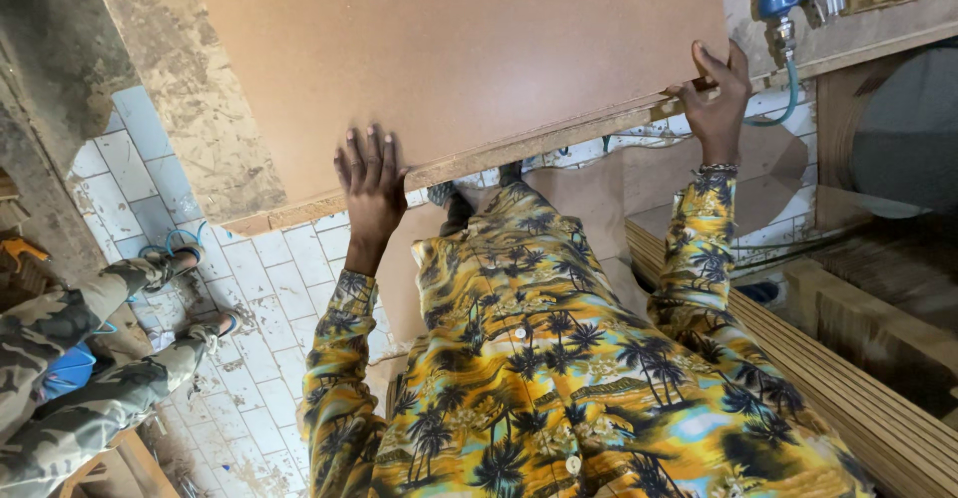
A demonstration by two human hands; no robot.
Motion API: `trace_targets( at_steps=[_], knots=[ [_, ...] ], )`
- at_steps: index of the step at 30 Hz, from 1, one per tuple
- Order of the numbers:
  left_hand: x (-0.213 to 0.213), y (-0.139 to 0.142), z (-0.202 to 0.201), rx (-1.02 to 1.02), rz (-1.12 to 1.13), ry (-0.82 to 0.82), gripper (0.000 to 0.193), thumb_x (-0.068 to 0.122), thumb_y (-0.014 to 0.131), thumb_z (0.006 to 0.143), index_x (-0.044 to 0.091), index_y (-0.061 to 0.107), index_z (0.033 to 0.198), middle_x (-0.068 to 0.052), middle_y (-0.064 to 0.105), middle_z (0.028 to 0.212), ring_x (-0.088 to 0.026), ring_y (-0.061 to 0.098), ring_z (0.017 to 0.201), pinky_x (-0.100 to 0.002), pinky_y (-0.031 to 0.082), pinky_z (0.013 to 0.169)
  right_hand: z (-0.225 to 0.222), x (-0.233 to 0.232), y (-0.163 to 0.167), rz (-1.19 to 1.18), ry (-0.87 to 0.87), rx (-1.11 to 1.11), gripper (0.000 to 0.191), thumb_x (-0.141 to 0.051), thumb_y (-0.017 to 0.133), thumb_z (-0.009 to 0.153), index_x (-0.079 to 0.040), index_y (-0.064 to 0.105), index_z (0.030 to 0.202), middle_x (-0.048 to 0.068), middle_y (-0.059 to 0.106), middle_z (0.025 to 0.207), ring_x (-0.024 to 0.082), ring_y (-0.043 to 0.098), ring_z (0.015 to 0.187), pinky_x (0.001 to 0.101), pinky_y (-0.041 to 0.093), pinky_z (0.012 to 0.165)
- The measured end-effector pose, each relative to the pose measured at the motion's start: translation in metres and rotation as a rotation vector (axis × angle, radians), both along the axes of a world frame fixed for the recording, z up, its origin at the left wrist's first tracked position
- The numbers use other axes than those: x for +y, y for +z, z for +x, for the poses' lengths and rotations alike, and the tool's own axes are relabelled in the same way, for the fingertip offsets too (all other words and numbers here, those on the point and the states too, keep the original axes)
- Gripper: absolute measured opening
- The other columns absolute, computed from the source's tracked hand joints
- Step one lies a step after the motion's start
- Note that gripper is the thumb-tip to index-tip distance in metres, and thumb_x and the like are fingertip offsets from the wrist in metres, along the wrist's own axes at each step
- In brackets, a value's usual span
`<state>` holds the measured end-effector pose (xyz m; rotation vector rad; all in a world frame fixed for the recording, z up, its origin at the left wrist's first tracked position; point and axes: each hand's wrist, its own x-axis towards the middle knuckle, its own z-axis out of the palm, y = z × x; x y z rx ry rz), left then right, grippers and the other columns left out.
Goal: The person positions a large wood panel on a workbench, aligning its edges with the panel beneath. They pick up a pneumatic nail gun and fasten the panel, then lift, flip and reposition the panel, and place a narrow wooden strip along its edge while adjusting the stack.
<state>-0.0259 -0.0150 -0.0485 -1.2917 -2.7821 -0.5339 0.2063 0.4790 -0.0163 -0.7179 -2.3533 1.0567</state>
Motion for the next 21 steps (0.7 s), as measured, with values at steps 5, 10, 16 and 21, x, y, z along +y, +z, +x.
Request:
trace_targets(
  at_steps=[5, 10, 16, 21],
  knots=[
    [0.000, -0.004, -0.004, 0.027, -0.017, -0.022, 0.054, 0.030, 0.052, 0.112, 0.003, 0.043, 0.158, -0.021, 0.034, 0.167, -0.048, 0.022, 0.156, -0.068, 0.017, 0.123, -0.004, -0.004, 0.023, 0.178, 0.095, -0.048, 0.064, 0.004, 0.092, 0.077, 0.001, 0.069, 0.137, 0.023, 0.058, 0.143, 0.038, 0.063, 0.131, 0.0421, 0.052, 0.113],
    [-0.005, -0.003, -0.005, 0.002, -0.031, -0.053, 0.056, 0.028, 0.053, 0.112, 0.001, 0.040, 0.160, -0.022, 0.032, 0.168, -0.049, 0.022, 0.156, -0.070, 0.018, 0.123, -0.003, -0.009, 0.007, 0.274, 0.027, -0.009, 0.068, 0.002, 0.095, 0.071, 0.003, 0.071, 0.135, 0.034, 0.048, 0.151, 0.044, 0.056, 0.138, 0.0452, 0.048, 0.115],
    [-0.007, -0.005, -0.006, 0.017, -0.103, -0.086, 0.058, 0.025, 0.053, 0.111, -0.001, 0.038, 0.161, -0.024, 0.029, 0.168, -0.051, 0.021, 0.155, -0.071, 0.018, 0.122, 0.003, -0.001, -0.019, 0.196, -0.073, -0.031, 0.063, 0.001, 0.094, 0.074, -0.002, 0.075, 0.133, 0.035, 0.048, 0.156, 0.042, 0.057, 0.144, 0.0431, 0.050, 0.119],
    [-0.011, -0.019, -0.008, 0.094, -0.126, -0.113, 0.058, 0.021, 0.053, 0.109, -0.006, 0.037, 0.158, -0.029, 0.030, 0.165, -0.053, 0.023, 0.153, -0.072, 0.022, 0.121, 0.002, -0.001, -0.016, 0.147, -0.096, -0.057, 0.063, -0.004, 0.096, 0.073, -0.001, 0.074, 0.132, 0.036, 0.049, 0.154, 0.043, 0.057, 0.141, 0.0402, 0.049, 0.113]
  ],
)
